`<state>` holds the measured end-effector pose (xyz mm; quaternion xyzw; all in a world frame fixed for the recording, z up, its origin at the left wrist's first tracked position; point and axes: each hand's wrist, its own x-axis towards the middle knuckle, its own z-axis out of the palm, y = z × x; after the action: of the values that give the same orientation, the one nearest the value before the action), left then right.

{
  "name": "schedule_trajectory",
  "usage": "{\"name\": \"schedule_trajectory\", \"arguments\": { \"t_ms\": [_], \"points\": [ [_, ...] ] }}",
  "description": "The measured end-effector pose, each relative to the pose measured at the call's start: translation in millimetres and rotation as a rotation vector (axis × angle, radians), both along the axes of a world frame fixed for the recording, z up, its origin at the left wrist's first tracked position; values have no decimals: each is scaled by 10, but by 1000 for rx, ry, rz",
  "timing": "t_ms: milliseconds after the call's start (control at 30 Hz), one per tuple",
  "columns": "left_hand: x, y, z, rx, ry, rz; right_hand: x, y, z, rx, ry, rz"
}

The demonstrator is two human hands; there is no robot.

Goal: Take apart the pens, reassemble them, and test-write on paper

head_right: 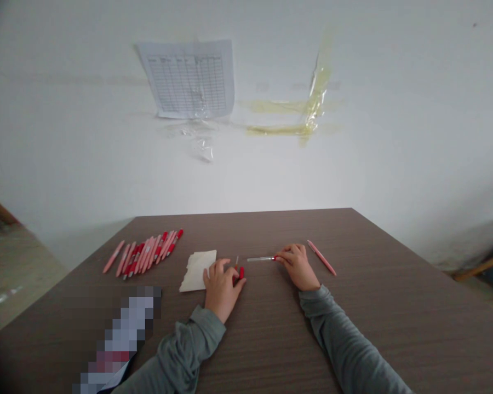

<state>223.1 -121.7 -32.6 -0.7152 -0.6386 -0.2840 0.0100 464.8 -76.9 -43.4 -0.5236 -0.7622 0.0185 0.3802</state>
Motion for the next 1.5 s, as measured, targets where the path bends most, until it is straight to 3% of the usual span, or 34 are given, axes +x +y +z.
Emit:
{"name": "schedule_trajectory", "arguments": {
  "t_ms": [467,967,1500],
  "points": [
    [18,30,-30,24,-56,-6,-5,5,-14,-6,-38,-3],
    [86,130,-15,148,-108,-121,-53,-30,-39,-26,-95,41],
    [70,124,-26,176,-134,-138,-103,-81,8,-38,-58,126]
  ]
}}
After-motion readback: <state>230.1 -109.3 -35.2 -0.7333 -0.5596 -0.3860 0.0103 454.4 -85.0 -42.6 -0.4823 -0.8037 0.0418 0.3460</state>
